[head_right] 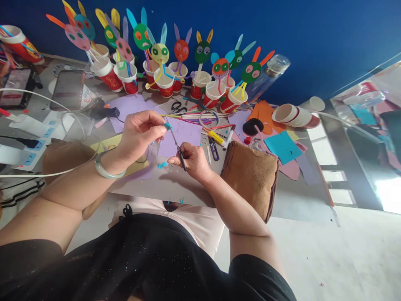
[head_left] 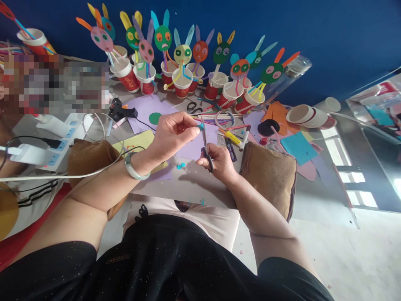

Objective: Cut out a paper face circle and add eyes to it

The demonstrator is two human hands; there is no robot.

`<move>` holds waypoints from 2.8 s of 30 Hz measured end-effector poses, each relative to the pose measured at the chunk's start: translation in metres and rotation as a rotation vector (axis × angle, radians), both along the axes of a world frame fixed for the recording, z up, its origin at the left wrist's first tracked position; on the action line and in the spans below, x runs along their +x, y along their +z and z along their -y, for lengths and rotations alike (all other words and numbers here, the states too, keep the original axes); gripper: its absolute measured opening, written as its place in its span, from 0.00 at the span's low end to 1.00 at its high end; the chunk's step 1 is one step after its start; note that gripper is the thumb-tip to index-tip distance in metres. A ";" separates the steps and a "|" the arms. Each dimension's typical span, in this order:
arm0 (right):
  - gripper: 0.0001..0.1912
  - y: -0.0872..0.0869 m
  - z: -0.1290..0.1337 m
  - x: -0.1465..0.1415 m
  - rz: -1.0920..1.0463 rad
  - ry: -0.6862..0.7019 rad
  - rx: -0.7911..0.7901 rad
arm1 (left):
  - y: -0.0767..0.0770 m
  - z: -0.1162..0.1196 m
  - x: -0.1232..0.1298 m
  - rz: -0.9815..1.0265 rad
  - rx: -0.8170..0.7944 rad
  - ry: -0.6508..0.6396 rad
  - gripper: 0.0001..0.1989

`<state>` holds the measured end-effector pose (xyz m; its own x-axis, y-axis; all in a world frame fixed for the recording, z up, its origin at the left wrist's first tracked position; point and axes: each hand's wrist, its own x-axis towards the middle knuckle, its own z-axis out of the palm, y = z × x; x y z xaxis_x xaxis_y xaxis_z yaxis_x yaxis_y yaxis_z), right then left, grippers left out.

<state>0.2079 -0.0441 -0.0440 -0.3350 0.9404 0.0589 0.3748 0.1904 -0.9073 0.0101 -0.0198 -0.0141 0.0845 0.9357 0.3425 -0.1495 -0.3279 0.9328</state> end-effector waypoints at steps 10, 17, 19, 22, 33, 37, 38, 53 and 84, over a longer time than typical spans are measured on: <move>0.43 0.003 0.000 -0.001 -0.003 -0.002 0.007 | 0.001 0.000 0.000 -0.022 -0.024 -0.012 0.18; 0.43 0.002 0.000 -0.002 -0.008 -0.013 0.007 | -0.003 -0.002 0.000 -0.022 -0.029 -0.042 0.13; 0.42 0.001 -0.001 -0.002 -0.010 -0.013 0.004 | -0.003 -0.002 0.000 -0.028 -0.032 -0.044 0.12; 0.42 0.000 -0.001 -0.002 -0.019 -0.015 0.000 | -0.003 -0.001 0.001 -0.031 -0.036 -0.053 0.10; 0.42 0.000 0.000 -0.001 -0.019 0.002 -0.006 | -0.001 0.000 0.003 0.001 -0.043 -0.036 0.08; 0.42 0.001 0.000 -0.002 -0.015 0.006 -0.001 | -0.001 0.000 0.002 -0.014 -0.041 -0.036 0.08; 0.42 0.000 0.000 -0.002 -0.013 0.007 0.003 | -0.001 0.000 0.002 -0.019 -0.041 -0.038 0.08; 0.43 -0.002 0.000 -0.001 -0.001 0.011 0.015 | 0.003 0.002 0.001 0.009 -0.040 -0.023 0.08; 0.42 -0.004 0.000 -0.002 -0.069 0.001 -0.015 | 0.001 0.004 0.006 0.022 -0.043 -0.044 0.05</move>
